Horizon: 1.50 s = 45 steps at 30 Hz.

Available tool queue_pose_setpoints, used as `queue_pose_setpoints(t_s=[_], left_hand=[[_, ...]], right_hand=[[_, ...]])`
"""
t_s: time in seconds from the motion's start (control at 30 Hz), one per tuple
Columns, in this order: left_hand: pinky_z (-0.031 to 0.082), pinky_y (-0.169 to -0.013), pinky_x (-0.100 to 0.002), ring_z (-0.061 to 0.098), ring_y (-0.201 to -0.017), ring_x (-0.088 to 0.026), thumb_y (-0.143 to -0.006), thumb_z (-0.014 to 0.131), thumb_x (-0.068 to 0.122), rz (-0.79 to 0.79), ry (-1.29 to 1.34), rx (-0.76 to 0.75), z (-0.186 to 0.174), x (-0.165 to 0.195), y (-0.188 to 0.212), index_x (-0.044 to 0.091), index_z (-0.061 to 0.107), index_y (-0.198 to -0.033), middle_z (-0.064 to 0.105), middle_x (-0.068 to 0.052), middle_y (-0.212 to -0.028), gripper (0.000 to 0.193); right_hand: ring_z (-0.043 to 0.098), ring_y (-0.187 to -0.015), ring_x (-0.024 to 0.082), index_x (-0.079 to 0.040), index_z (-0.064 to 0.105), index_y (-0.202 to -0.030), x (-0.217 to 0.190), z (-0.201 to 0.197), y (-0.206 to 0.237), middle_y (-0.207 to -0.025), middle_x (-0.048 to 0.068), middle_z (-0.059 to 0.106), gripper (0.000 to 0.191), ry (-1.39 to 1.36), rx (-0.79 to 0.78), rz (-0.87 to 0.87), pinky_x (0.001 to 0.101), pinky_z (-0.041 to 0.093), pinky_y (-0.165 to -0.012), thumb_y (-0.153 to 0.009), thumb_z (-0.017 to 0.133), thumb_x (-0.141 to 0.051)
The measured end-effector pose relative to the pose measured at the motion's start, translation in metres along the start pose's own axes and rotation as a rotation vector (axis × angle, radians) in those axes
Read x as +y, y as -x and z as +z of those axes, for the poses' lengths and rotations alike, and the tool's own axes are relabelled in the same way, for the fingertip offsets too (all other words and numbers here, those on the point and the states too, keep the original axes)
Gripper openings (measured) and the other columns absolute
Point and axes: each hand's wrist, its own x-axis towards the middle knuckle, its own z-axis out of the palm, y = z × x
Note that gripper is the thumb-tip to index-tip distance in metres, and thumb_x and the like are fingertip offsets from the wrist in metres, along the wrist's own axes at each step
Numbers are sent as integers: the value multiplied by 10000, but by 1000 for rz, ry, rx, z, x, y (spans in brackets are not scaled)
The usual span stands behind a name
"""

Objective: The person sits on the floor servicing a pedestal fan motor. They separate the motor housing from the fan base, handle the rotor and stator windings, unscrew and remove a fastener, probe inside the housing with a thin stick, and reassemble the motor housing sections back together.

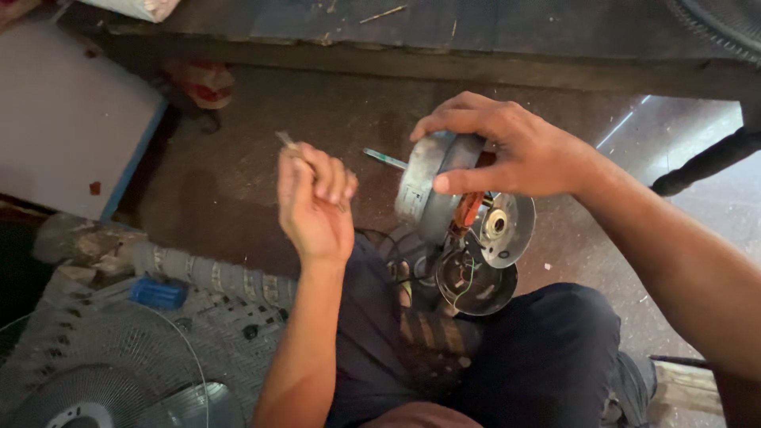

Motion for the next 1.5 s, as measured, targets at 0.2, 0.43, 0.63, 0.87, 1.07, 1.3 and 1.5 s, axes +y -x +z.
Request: queue_pose_setpoints(t_s=[0.2, 0.43, 0.63, 0.87, 1.07, 1.3, 1.5], left_hand=[[308, -571, -202, 400, -639, -26, -958, 673, 627, -297, -236, -91, -19, -49, 34, -13, 579, -1276, 542, 38, -863, 721], [420, -606, -181, 576, -809, -18, -620, 877, 719, -522, -152, -223, -46, -70, 10, 7, 515, -1358, 638, 5, -1079, 1088], [534, -863, -271, 639, -1050, -119, -620, 962, 625, -586, -195, -286, -55, -64, -6, -62, 528, -1355, 647, -56, -1184, 1096], [557, -969, -373, 666, -1144, -197, -605, 970, 592, -638, -209, -337, -58, -55, -11, -82, 539, -1377, 666, -102, -1248, 1112], [543, -1011, -383, 664, -1154, -205, -659, 989, 524, -641, -155, -310, -59, -57, -12, -101, 529, -1362, 670, -104, -1238, 1047], [551, -1010, -355, 677, -1149, -183, -644, 965, 574, -636, -181, -357, -56, -56, -12, -88, 543, -1352, 689, -91, -1242, 1057], [522, -809, -254, 658, -1000, -115, -669, 955, 591, -612, -192, -347, -63, -61, -13, -89, 556, -1356, 694, -61, -1161, 1045]], right_hand=[[649, -1096, 242, -150, 692, -1253, 3, -4, -12, -1186, 79, 621, 615, 37, -42, -112, 368, 570, -778, -737, 831, -454], [655, -1107, 232, -151, 704, -1272, 5, -4, -11, -1188, 76, 629, 624, -33, -36, -95, 374, 556, -855, -744, 838, -454], [511, -1358, 271, -31, 417, -1531, 54, 16, 48, -1501, 140, 505, 882, -375, 328, -265, 414, 447, -1091, -851, 801, -442], [641, -1106, 184, -41, 589, -1403, 153, 124, 136, -1252, 86, 693, 577, -968, 766, 704, 346, 513, -914, -1019, 537, -468], [646, -1067, 187, 40, 615, -1372, 153, 138, 164, -1193, 91, 700, 481, -1127, 593, 588, 357, 521, -882, -1032, 597, -301], [614, -1233, 227, -31, 392, -1586, 96, 118, 178, -1466, 108, 582, 956, -1328, 491, 112, 356, 515, -964, -759, 872, -29], [520, -1381, 248, 14, 344, -1600, 98, 137, 155, -1526, 136, 490, 1201, -1187, 584, 109, 410, 434, -1174, -583, 981, -45]])
